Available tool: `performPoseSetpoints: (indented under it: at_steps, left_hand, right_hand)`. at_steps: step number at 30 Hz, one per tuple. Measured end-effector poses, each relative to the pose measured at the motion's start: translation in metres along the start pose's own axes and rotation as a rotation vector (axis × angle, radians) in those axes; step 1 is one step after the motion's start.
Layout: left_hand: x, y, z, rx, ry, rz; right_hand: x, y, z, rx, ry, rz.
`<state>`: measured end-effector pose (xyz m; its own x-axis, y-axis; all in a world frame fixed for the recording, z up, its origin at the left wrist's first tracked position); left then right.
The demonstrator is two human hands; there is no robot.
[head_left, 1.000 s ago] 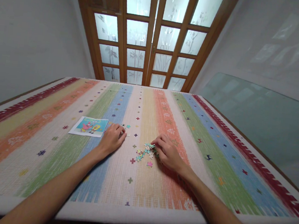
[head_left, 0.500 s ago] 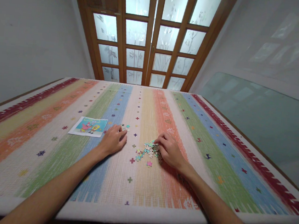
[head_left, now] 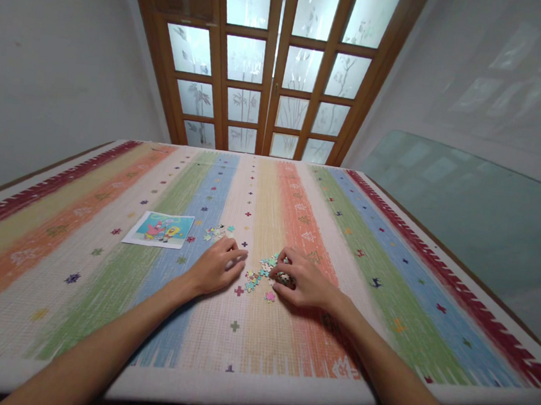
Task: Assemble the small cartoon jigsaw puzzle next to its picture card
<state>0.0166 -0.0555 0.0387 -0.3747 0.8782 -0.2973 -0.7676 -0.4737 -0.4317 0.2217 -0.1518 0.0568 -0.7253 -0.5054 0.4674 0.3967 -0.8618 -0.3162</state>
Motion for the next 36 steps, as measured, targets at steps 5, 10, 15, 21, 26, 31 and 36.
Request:
performPoseSetpoints:
  at_steps: [5, 10, 15, 21, 26, 31, 36]
  left_hand:
    - [-0.03, 0.003, -0.008, 0.098, 0.105, -0.095]
    - [-0.04, 0.005, -0.01, 0.153, 0.122, -0.136]
    - [-0.04, 0.004, -0.007, 0.139, 0.18, -0.119]
    - [-0.041, 0.005, -0.007, 0.11, 0.22, -0.107]
    - [-0.043, 0.005, -0.008, 0.102, 0.201, -0.125]
    - [-0.047, 0.005, -0.01, 0.178, 0.096, -0.169]
    - [-0.049, 0.005, -0.009, 0.186, 0.091, -0.192]
  right_hand:
    - [0.002, 0.0, -0.001, 0.001, 0.004, -0.001]
    - [0.002, 0.001, -0.001, 0.015, -0.008, 0.015]
    - [0.001, -0.001, 0.001, -0.019, -0.041, 0.001]
    - [0.001, -0.002, -0.004, 0.002, -0.123, -0.018]
    - [0.0, 0.0, -0.001, -0.011, -0.035, -0.026]
    - [-0.003, 0.002, 0.002, -0.003, 0.025, -0.008]
    - [-0.004, 0.002, 0.0, -0.01, 0.029, 0.007]
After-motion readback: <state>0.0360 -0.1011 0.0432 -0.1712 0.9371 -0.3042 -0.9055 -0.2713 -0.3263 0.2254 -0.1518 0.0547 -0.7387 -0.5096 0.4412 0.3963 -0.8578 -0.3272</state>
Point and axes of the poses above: each hand's wrist, its own y-axis away from the middle knuckle, its own z-axis out of the back of the hand, x = y × z, the point moved 4 cm from there along -y, towards the middle knuckle, and after that the axes turned 5 degrees about -y, right-handed, at the moved point
